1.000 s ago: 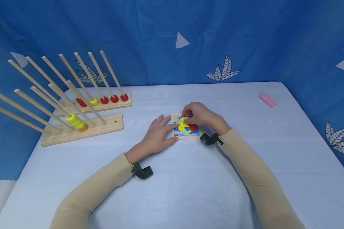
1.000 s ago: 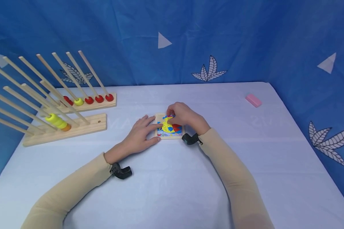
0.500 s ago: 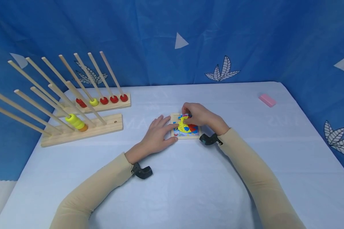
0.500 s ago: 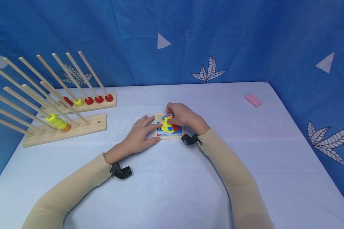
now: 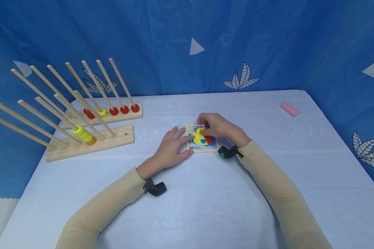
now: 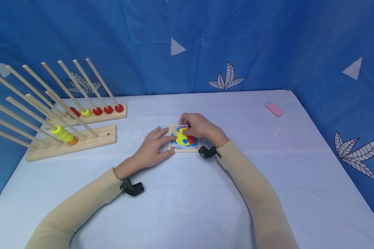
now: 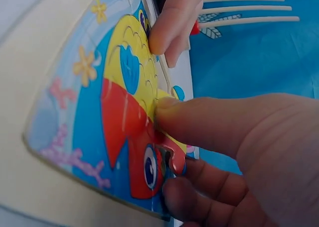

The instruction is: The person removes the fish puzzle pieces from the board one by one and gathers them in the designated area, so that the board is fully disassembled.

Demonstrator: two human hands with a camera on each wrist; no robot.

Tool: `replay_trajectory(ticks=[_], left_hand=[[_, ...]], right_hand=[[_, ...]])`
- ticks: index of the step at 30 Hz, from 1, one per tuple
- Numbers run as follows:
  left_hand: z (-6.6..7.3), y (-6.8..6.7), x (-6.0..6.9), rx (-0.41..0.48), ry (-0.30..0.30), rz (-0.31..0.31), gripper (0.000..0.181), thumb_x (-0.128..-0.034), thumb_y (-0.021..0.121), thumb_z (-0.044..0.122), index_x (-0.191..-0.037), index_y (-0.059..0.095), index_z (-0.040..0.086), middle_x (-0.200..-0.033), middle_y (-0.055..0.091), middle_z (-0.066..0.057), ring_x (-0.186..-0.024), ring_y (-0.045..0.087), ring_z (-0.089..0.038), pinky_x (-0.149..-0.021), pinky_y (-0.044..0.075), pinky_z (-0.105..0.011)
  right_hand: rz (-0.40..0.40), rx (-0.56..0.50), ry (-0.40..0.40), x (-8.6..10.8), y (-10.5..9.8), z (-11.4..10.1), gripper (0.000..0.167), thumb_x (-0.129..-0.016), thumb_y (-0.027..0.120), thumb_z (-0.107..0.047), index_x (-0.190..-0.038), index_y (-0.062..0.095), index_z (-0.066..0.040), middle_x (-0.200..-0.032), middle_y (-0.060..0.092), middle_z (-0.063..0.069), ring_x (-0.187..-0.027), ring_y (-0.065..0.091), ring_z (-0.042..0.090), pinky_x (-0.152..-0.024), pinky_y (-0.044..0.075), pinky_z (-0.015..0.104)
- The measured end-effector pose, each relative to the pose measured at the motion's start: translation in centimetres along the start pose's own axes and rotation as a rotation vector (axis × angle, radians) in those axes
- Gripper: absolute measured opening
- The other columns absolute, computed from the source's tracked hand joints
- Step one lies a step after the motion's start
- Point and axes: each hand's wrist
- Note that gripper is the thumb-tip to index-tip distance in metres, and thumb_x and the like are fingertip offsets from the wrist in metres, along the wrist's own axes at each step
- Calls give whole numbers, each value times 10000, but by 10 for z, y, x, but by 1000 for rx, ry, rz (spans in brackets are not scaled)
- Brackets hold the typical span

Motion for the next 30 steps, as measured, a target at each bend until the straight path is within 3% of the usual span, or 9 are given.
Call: replay_trajectory(ticks=[5,10,17,23,30], left_hand=[[-1,2,0,-7,1,-3,544,-953,660,374,-1456,570,186,-1638,366,-175,-1558,213,-451,-1254,164,-645],[0,2,0,-6,-11,-12,561,-948,669,384,-1462,562,186,-1646,353,-168,-1565,200,-440,-1260,156,-637],[1,1,0,-9,-17,-6,561,-945,668,381,-1459,566,179,-1645,355,-169,-1568,200,-430,-1261,160,-633],[1,0,2,-9,-9,2,554,-944,668,369,-1454,571,174,-1639,364,-174,-1562,214,-436,-1256,170,-639],[1,0,1,0,4,12,550,-943,671,364,-1450,575,172,-1635,369,-179,-1559,219,-442,-1252,175,-644]], right_hand=[[9,-72,-47,1,-1,7,192,-968,678,-116,-1155,638,-111,-1105,682,129,-935,615,253,-806,587,304],[53,-168,-74,4,-8,14,195,-977,642,-116,-1169,658,-85,-1036,683,125,-865,613,233,-733,544,248],[102,-309,19,22,-26,44,220,-977,640,-108,-1183,659,-32,-994,666,151,-769,662,221,-682,575,234],[120,-320,119,40,-35,75,244,-979,623,-73,-1203,652,19,-1042,651,177,-763,693,175,-709,597,209],[132,-295,182,51,-44,93,255,-993,602,-81,-1218,655,26,-1063,671,206,-769,668,180,-700,592,216]])
Point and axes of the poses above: each hand's wrist, its own x-axis away from the middle knuckle, its own y-axis out of the palm, z = x × y
